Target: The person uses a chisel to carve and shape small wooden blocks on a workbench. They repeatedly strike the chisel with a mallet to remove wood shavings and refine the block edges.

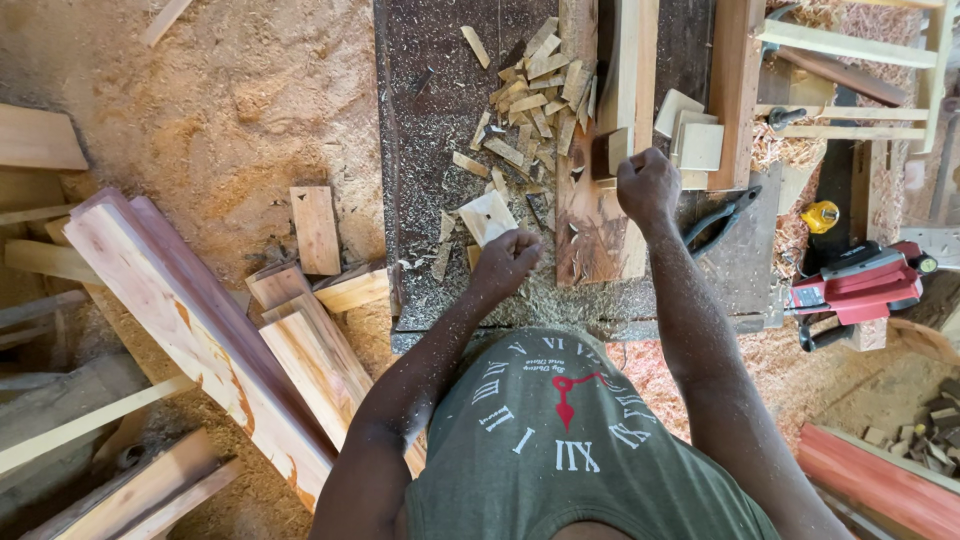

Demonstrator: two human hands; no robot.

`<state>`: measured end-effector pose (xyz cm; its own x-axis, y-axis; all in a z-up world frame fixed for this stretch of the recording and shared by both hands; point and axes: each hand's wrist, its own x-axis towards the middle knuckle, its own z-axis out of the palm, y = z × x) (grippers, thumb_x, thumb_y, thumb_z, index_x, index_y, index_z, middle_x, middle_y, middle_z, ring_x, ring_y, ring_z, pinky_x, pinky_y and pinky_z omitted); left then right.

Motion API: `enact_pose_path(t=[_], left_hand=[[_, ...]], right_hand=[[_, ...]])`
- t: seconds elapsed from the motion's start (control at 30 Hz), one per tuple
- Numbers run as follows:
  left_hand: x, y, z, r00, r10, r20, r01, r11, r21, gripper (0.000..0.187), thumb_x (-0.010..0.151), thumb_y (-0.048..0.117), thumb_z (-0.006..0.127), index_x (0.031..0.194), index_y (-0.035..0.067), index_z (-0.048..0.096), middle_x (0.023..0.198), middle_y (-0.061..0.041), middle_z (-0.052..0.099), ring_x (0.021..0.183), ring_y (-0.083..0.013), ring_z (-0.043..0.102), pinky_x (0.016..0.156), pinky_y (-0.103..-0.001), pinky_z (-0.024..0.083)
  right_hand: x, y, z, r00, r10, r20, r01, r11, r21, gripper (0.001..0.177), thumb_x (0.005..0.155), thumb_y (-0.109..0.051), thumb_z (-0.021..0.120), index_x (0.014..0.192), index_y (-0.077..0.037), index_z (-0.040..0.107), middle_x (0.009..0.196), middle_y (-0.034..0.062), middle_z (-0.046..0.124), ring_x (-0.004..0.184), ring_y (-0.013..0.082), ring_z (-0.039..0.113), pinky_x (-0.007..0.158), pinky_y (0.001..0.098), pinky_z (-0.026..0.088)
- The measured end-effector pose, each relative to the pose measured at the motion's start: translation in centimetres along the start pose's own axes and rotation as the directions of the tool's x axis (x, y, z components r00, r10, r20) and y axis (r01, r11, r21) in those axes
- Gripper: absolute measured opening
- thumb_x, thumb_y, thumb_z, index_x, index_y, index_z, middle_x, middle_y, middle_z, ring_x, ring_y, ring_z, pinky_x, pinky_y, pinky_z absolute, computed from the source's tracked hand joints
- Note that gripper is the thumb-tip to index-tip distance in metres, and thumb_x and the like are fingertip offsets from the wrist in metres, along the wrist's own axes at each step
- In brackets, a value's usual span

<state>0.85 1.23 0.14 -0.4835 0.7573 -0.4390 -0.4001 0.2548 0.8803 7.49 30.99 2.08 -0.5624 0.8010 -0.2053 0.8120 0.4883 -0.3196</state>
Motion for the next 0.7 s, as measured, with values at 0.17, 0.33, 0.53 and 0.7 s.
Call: enact_pose_path(t=[0.17,0.33,0.53,0.7], left_hand=[[0.2,0.4,-0.7,0.999,-0.027,-0.020,0.025,0.997,-0.077,0.029,0.097,0.022,0.068,0.116,0.000,0.066,0.096,-0.008,0.071,0.078,-0.0129,0.070,0.069,-0.028,0.061],[0.2,1.1,-1.5,0.999,-0.026,-0.042,0.023,0.998,-0.062,0.027,0.098,0.020,0.068,0.114,-0.001,0.067,0.094,-0.010,0.073,0.078,-0.0137,0.069,0.070,-0.029,0.060],[0.1,1.5,-1.8,0.997,-0.018,-0.070,0.014,0.998,-0.062,0.026,0.097,0.020,0.067,0.114,0.000,0.067,0.094,-0.010,0.073,0.077,-0.0139,0.071,0.070,-0.029,0.062],[0.0,1.0,-2.0,0.997,-0.028,-0.077,0.022,0.996,-0.081,0.026,0.097,0.019,0.068,0.113,-0.001,0.068,0.094,-0.010,0.074,0.078,-0.0140,0.071,0.071,-0.029,0.062]], right_hand=[[0.6,-0.8,0.3,0.999,-0.013,-0.049,0.014,1.000,0.021,0.011,0.097,-0.018,0.068,0.096,-0.007,0.066,0.088,0.0089,0.067,0.086,0.0233,0.061,0.083,0.0428,0.050],[1.4,-0.9,0.6,0.994,-0.059,-0.095,0.060,0.998,0.006,0.013,0.097,-0.017,0.070,0.092,-0.006,0.065,0.085,0.0099,0.065,0.087,0.0251,0.060,0.081,0.0451,0.049],[3.2,-1.5,0.8,0.988,-0.074,-0.138,0.071,0.997,-0.027,0.011,0.094,-0.015,0.071,0.089,-0.007,0.065,0.085,0.0111,0.064,0.091,0.0271,0.059,0.082,0.0475,0.048],[4.5,-1.9,0.9,0.990,-0.043,-0.132,0.044,0.999,0.004,0.012,0.095,-0.016,0.070,0.090,-0.007,0.065,0.086,0.0102,0.064,0.091,0.0262,0.060,0.083,0.0473,0.049]])
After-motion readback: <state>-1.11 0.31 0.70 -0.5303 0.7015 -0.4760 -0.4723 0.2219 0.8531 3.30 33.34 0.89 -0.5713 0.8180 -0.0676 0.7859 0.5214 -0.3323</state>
